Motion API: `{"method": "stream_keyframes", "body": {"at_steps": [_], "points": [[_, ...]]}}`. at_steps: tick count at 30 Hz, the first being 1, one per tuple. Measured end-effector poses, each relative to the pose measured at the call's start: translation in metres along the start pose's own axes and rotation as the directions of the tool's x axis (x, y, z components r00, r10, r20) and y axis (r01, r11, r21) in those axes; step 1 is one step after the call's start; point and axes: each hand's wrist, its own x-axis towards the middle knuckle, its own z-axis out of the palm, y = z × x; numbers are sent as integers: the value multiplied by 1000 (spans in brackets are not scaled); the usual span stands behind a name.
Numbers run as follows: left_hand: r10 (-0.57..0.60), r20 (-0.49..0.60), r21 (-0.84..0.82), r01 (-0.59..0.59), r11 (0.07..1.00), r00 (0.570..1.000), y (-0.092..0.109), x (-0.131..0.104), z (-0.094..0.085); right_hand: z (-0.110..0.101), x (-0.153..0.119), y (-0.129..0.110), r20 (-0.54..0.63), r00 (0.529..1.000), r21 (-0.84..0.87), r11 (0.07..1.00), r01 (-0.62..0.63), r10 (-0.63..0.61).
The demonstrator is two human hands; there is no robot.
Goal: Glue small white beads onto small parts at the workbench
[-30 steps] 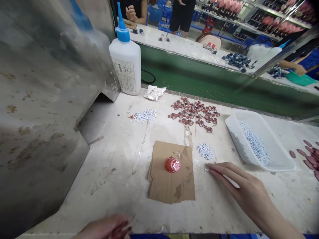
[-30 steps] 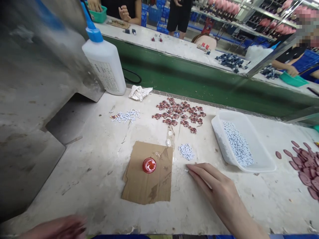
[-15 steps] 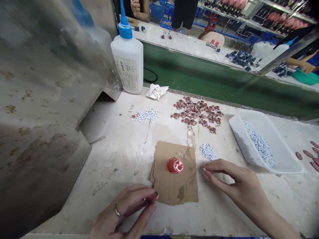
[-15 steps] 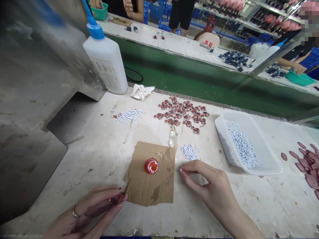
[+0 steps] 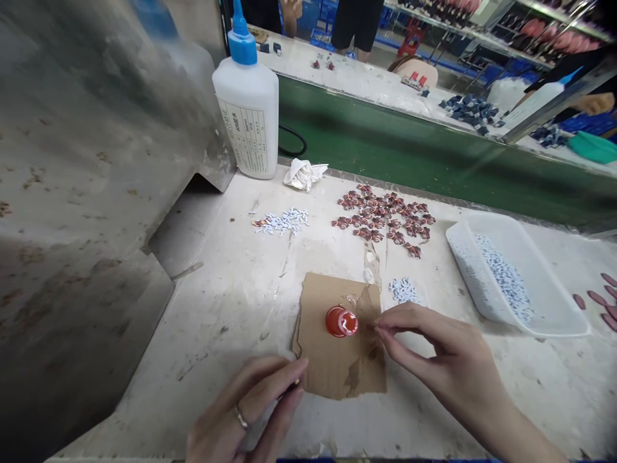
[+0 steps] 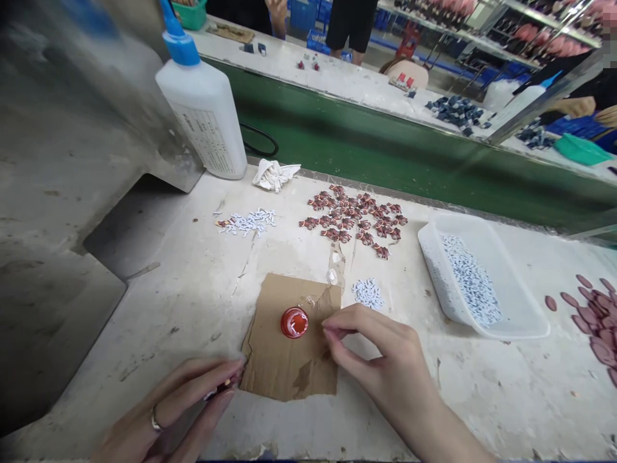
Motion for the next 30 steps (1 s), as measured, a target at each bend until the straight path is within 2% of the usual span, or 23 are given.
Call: {"method": "stream_keyframes", "body": {"at_steps": [2, 4, 6, 9, 16, 23, 27, 30], "points": [[39, 30, 29, -40, 999, 999, 0, 2, -1, 2, 2, -2, 37, 997, -9, 998, 67, -67], [-16, 9, 10, 16, 1000, 1000, 2, 3, 1, 4, 3, -3, 51, 994, -9, 995, 98, -98], [-29, -8, -24, 28, 999, 1000, 4, 4, 3, 6, 3, -4, 43, 993, -20, 993, 114, -114], [27, -14, -53, -27, 998, 1000, 5, 5, 4, 9, 3, -3, 39, 990, -29, 990, 135, -134], [-25, -53, -62, 22, 998, 998, 4, 6, 4, 13, 1, -2, 40, 984, -46, 984, 175, -173], [-6, -22, -58, 5, 998, 1000, 9, 11, 7, 13, 5, -2, 45, 975, -78, 972, 220, -217], [2, -12, -181, -4, 983, 1000, 13, 17, 12, 11, 3, -9, -30, 986, 12, 986, 167, -167], [24, 8, -235, -22, 972, 1000, 17, 19, 15, 13, -1, -21, -58, 998, 178, 984, 31, -21]]}}
